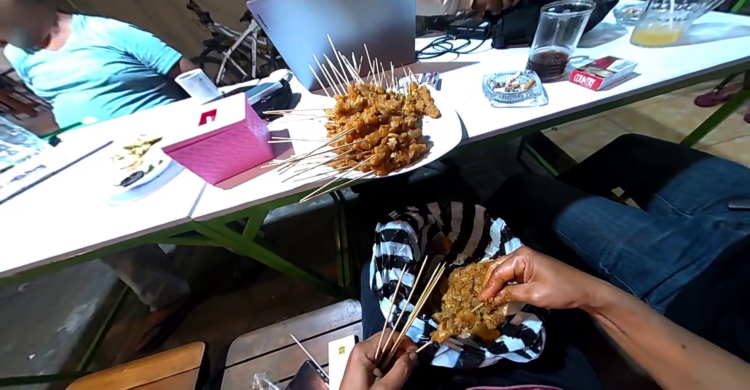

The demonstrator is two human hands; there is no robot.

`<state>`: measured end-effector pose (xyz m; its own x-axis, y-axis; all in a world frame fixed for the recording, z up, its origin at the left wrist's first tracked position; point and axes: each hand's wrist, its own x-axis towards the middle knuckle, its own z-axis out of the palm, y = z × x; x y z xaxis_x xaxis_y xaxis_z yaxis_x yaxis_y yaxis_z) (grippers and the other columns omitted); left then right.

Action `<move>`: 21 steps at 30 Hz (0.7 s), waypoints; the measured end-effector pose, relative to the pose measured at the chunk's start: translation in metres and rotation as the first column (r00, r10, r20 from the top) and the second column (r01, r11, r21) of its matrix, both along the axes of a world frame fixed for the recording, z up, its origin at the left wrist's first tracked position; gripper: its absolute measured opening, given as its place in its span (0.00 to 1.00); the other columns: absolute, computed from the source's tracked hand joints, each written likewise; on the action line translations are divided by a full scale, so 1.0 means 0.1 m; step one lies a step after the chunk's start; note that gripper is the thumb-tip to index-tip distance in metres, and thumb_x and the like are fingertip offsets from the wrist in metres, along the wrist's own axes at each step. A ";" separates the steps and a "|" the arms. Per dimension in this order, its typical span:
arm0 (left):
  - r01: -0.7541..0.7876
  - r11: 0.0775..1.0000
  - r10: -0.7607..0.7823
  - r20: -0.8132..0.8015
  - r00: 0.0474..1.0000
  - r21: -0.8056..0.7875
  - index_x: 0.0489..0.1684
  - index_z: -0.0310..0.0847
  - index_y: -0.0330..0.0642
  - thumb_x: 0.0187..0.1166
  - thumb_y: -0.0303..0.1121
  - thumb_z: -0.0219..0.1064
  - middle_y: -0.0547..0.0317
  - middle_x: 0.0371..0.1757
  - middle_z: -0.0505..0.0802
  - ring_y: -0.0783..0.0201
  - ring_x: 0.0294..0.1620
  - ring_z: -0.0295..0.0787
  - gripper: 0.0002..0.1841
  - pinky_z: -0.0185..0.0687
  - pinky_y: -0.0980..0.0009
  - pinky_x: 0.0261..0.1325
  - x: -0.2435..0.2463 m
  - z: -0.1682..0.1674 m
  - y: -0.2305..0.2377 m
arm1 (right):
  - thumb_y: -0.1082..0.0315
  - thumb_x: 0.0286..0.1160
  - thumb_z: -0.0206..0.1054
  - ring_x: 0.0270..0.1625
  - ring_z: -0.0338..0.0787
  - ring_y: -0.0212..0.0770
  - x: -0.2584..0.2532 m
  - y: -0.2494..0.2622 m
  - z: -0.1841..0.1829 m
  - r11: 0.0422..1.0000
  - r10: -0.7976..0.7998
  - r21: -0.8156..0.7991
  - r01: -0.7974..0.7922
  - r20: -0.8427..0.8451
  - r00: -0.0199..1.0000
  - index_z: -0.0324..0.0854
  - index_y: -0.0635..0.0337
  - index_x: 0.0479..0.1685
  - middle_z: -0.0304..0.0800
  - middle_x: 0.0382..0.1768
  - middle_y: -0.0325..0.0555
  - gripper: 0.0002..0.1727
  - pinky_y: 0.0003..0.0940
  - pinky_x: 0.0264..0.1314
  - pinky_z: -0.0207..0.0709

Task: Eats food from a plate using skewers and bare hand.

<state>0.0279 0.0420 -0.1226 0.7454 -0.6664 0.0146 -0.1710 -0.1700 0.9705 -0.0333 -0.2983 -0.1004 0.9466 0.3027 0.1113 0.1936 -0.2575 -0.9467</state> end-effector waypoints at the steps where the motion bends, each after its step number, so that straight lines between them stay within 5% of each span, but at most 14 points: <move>1: -0.008 1.000 0.008 -0.004 1.000 0.001 0.35 0.91 0.42 0.71 0.26 0.70 0.75 0.25 0.86 0.86 0.22 0.75 0.04 0.70 0.87 0.26 0.00 0.00 -0.01 | 0.76 0.69 0.70 0.51 0.90 0.21 0.00 0.00 0.00 1.000 -0.009 0.012 0.009 -0.006 1.000 0.95 0.65 0.39 0.96 0.43 0.40 0.07 0.18 0.58 0.82; 7: -0.073 0.996 0.073 -0.001 0.997 -0.045 0.36 0.91 0.43 0.69 0.23 0.70 0.75 0.25 0.88 0.85 0.22 0.76 0.06 0.71 0.86 0.25 0.00 0.02 -0.03 | 0.77 0.73 0.68 0.46 0.92 0.23 -0.04 0.00 0.09 0.954 -0.216 0.187 0.233 -0.105 0.971 0.91 0.64 0.44 0.95 0.44 0.34 0.07 0.21 0.54 0.87; 15: -0.094 0.994 0.095 0.016 0.995 -0.055 0.34 0.91 0.44 0.69 0.24 0.70 0.76 0.23 0.87 0.86 0.21 0.74 0.05 0.69 0.87 0.24 0.00 0.02 -0.03 | 0.78 0.75 0.67 0.46 0.91 0.22 -0.03 0.03 0.07 0.943 -0.237 0.206 0.260 -0.130 0.963 0.89 0.63 0.46 0.94 0.44 0.33 0.08 0.20 0.54 0.86; 18: -0.139 0.990 0.140 0.058 0.988 -0.025 0.36 0.90 0.43 0.68 0.24 0.70 0.76 0.23 0.87 0.85 0.21 0.76 0.05 0.72 0.86 0.24 0.02 0.02 0.02 | 0.74 0.75 0.59 0.54 0.89 0.26 -0.03 0.00 -0.01 0.946 -0.307 -0.108 0.307 0.012 0.952 0.91 0.63 0.46 0.93 0.50 0.41 0.13 0.23 0.60 0.83; 21: -0.178 0.984 0.175 0.110 0.978 0.019 0.37 0.90 0.43 0.68 0.25 0.69 0.76 0.25 0.89 0.85 0.22 0.78 0.06 0.73 0.86 0.26 0.04 0.06 0.08 | 0.77 0.71 0.61 0.64 0.90 0.48 -0.12 0.04 -0.02 0.858 -0.171 -0.484 0.174 0.051 0.984 0.95 0.61 0.39 0.93 0.58 0.53 0.13 0.47 0.68 0.81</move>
